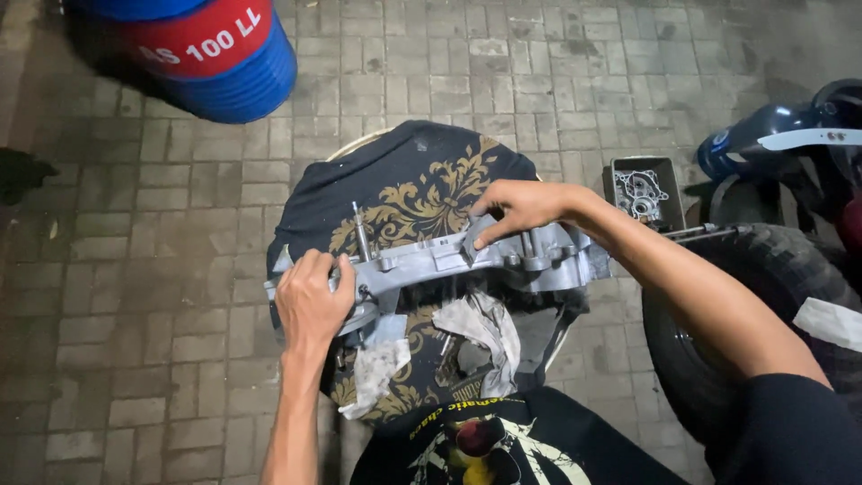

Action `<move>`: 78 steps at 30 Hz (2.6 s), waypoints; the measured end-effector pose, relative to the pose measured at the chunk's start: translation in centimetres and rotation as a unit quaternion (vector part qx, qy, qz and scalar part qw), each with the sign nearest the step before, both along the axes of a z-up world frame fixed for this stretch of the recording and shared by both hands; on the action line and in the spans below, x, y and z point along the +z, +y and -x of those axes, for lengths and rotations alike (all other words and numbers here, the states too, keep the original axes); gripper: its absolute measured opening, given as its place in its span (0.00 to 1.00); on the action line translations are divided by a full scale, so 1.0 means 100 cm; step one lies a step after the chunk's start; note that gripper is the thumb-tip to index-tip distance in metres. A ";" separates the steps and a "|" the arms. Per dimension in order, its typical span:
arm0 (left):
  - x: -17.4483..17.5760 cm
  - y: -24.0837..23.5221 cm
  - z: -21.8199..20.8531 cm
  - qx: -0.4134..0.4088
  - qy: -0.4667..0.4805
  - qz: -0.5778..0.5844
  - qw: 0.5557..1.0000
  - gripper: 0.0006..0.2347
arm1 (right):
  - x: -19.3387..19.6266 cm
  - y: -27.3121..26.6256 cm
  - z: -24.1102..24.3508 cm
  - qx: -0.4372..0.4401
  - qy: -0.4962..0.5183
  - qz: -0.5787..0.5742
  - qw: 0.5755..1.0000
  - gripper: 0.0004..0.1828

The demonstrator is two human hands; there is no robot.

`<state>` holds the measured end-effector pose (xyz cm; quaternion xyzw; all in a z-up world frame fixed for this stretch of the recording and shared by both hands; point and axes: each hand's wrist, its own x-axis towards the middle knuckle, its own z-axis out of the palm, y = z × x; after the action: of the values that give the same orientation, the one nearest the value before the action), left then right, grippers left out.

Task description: The person repeatedly rubs a small dark abrasive pad against the surface of a silver metal part resting on a patterned cloth. The hands move the pad back and forth over the same area for the duration of the clip.

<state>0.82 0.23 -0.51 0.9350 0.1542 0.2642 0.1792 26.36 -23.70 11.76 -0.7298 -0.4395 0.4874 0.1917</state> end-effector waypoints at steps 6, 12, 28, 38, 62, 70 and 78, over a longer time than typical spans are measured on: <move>0.000 0.002 0.006 0.001 -0.010 -0.009 1.000 0.13 | -0.010 -0.002 -0.005 0.039 0.033 -0.005 0.999 0.12; -0.001 -0.001 0.000 -0.002 -0.020 -0.025 0.999 0.12 | 0.000 0.005 -0.004 0.032 -0.005 -0.005 0.999 0.10; 0.004 0.002 0.000 -0.003 -0.002 -0.014 1.000 0.13 | -0.010 0.003 -0.007 0.005 0.026 -0.026 0.999 0.11; 0.013 0.004 -0.002 -0.007 0.029 0.010 1.000 0.15 | 0.017 0.017 0.000 0.043 -0.033 -0.003 0.999 0.14; 0.005 0.018 -0.004 -0.023 0.055 0.028 0.998 0.15 | 0.024 -0.018 0.007 -0.185 -0.127 -0.223 0.949 0.16; 0.000 0.014 0.000 -0.021 0.033 0.017 0.999 0.14 | 0.019 -0.003 0.021 -0.024 -0.143 -0.151 0.978 0.17; -0.002 0.006 0.007 -0.024 0.003 0.014 1.000 0.13 | 0.013 0.006 0.039 -0.031 -0.127 -0.066 0.989 0.16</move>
<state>0.17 0.80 -0.67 0.9365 0.1362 0.2551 0.1985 22.48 -23.08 13.08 -0.7848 -0.4688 0.3543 0.1970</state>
